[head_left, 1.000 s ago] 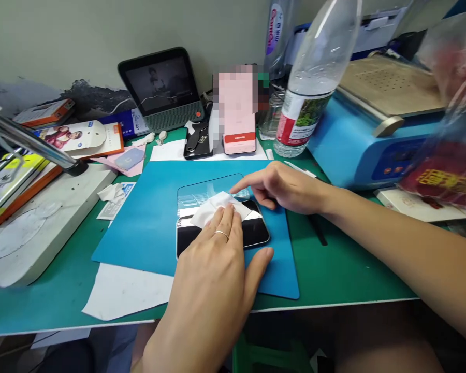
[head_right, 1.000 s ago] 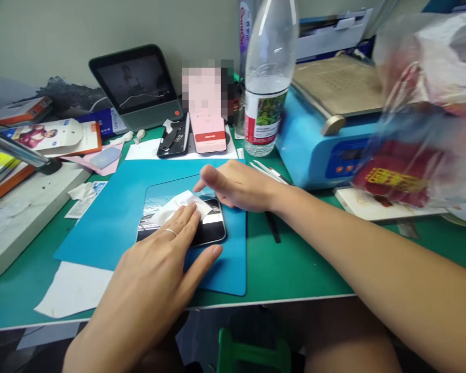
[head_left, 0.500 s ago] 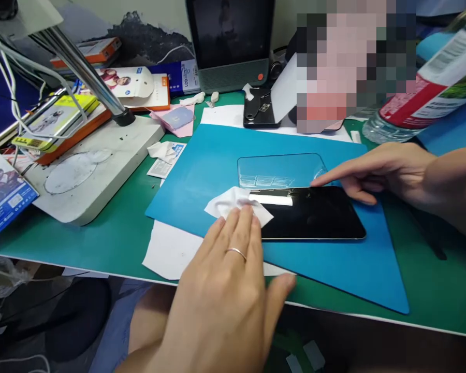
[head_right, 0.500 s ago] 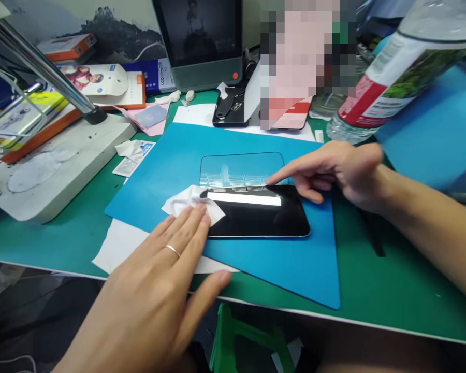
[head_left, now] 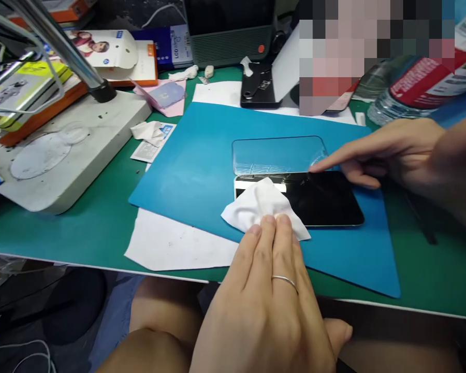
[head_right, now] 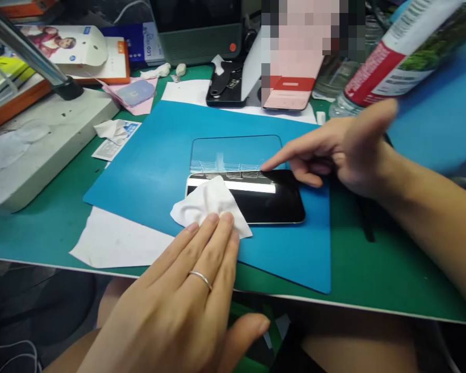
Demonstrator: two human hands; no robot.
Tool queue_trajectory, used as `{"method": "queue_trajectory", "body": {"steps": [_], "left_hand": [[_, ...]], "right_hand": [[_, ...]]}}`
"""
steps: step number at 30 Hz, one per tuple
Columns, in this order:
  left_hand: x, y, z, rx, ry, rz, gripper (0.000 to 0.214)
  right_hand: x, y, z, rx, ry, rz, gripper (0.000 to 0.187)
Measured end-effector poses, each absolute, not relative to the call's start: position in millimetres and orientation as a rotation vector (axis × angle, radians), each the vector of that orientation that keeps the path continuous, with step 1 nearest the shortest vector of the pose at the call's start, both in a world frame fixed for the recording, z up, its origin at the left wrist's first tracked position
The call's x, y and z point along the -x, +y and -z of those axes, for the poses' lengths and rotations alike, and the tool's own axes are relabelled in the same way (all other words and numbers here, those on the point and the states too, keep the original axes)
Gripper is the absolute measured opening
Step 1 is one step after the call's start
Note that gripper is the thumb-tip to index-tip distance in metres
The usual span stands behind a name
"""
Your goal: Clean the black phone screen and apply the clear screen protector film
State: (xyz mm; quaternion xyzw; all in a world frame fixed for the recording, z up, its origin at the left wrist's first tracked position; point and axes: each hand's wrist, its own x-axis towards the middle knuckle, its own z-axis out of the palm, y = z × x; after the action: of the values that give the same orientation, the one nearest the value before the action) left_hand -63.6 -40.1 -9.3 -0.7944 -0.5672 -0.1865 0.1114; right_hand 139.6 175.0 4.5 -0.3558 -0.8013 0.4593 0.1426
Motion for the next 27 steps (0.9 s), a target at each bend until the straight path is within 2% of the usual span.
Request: {"method": "queue_trajectory", "body": {"steps": [2, 5, 11, 16, 27], "left_hand": [[55, -37, 6, 2.376, -1.603, 0.544, 0.06], [44, -29, -1, 2.475, -1.528, 0.479, 0.059], [25, -11, -11, 2.603, -1.326, 0.292, 0.056], [9, -2, -11, 2.587, -1.354, 0.322, 0.051], [8, 31, -10, 2.591, -1.603, 0.282, 0.056]], "right_hand": [[-137, 173, -7, 0.91, -2.329, -1.322, 0.113], [-136, 174, -7, 0.816, -2.371, -1.309, 0.124], [-137, 170, -3, 0.74, -2.337, -1.272, 0.111], [-136, 165, 0, 0.726, -2.292, -1.194, 0.105], [-138, 166, -4, 0.734, -2.196, -1.205, 0.109]]}}
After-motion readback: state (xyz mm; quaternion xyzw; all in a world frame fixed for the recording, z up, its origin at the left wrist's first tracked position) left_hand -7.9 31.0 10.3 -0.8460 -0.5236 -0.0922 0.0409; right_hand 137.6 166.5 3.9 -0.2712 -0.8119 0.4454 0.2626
